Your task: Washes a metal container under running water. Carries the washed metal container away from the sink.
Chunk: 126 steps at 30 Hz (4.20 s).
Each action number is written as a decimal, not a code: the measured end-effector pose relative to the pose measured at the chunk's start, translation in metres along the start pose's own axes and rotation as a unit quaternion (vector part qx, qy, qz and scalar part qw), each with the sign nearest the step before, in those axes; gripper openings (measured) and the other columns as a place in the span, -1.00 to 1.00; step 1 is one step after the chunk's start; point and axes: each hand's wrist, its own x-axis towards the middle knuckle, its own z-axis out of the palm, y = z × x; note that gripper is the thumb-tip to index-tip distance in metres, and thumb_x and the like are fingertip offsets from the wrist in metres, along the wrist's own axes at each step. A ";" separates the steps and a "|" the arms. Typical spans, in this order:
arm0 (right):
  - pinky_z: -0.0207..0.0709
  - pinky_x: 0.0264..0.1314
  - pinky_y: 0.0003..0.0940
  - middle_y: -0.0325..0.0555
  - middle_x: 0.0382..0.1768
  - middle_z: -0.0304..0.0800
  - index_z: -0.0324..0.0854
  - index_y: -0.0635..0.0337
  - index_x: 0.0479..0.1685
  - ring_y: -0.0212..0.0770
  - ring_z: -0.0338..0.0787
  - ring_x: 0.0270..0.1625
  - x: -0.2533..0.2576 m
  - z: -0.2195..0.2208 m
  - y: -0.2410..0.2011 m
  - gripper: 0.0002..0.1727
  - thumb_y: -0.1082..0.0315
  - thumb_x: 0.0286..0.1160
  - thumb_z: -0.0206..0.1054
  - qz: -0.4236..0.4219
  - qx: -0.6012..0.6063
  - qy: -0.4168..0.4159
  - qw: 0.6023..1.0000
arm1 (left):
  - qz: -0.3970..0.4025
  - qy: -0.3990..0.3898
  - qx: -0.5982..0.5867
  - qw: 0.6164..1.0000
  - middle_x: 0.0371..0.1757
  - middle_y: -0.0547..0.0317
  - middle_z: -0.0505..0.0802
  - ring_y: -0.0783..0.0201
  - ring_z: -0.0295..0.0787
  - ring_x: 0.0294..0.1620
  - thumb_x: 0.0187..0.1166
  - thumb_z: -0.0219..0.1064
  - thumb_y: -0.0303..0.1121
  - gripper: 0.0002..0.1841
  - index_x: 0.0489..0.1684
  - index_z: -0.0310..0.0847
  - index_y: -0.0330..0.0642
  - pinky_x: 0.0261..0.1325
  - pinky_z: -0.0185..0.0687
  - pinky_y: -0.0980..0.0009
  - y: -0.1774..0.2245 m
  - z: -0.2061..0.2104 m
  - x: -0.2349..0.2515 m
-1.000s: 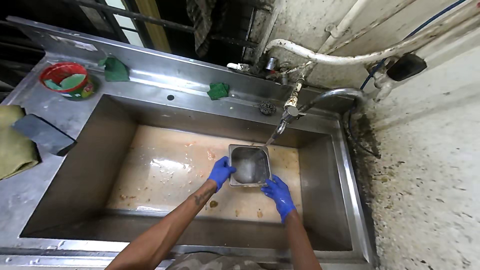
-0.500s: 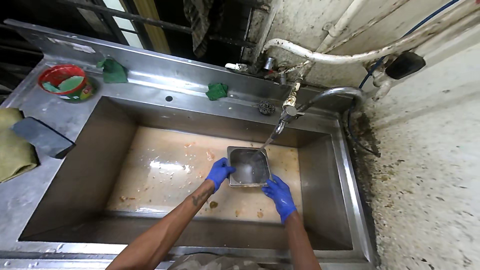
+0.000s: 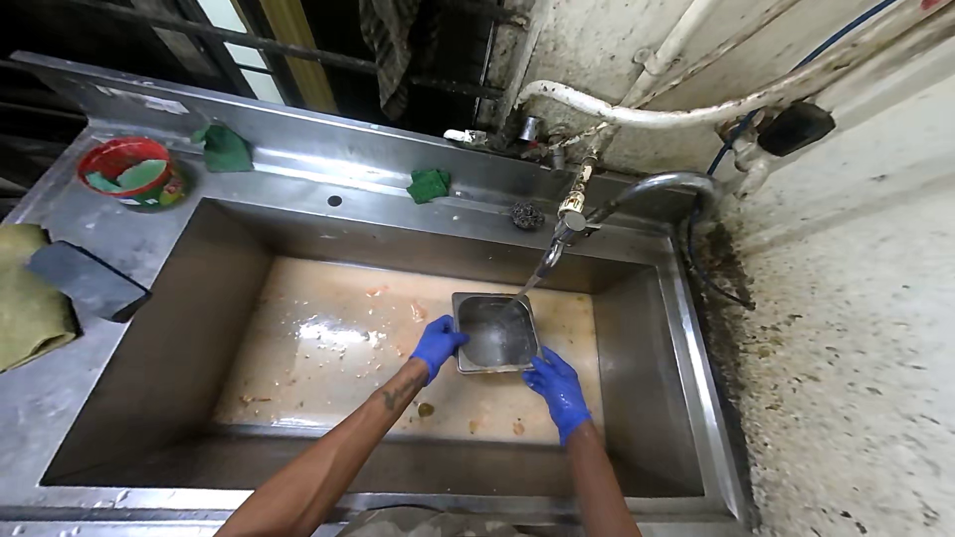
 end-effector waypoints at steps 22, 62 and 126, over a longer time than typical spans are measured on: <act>0.78 0.01 -0.02 0.21 0.18 0.69 0.51 0.25 0.36 0.07 0.83 0.04 0.003 0.012 -0.004 -0.65 0.51 0.63 0.34 0.004 -0.014 0.027 1.000 | 0.001 -0.019 0.025 1.000 -0.12 -0.19 0.75 0.01 0.74 -0.18 0.49 0.46 -0.54 -0.80 -0.06 0.58 -0.36 -0.05 0.73 0.03 0.003 -0.008 0.030; 0.63 0.06 0.12 0.13 0.03 0.77 0.69 0.21 0.04 0.06 0.74 0.08 0.068 0.010 0.026 -0.68 0.10 0.68 0.39 0.006 -0.224 -0.015 0.974 | 0.052 -0.047 0.194 0.978 0.05 -0.25 0.77 -0.12 0.75 0.08 0.75 0.27 -0.27 -0.68 0.28 0.50 -0.31 0.20 0.64 -0.15 -0.047 -0.020 0.088; 0.72 0.01 0.00 0.09 0.06 0.89 0.65 0.20 0.23 -0.01 0.90 0.10 0.062 0.016 0.023 -0.63 0.08 0.80 0.24 0.041 -0.183 -0.022 0.982 | 0.003 -0.060 0.214 0.975 -0.04 -0.26 0.76 -0.12 0.74 -0.02 0.81 0.22 -0.19 -0.68 0.10 0.59 -0.33 0.11 0.63 -0.12 -0.034 -0.020 0.072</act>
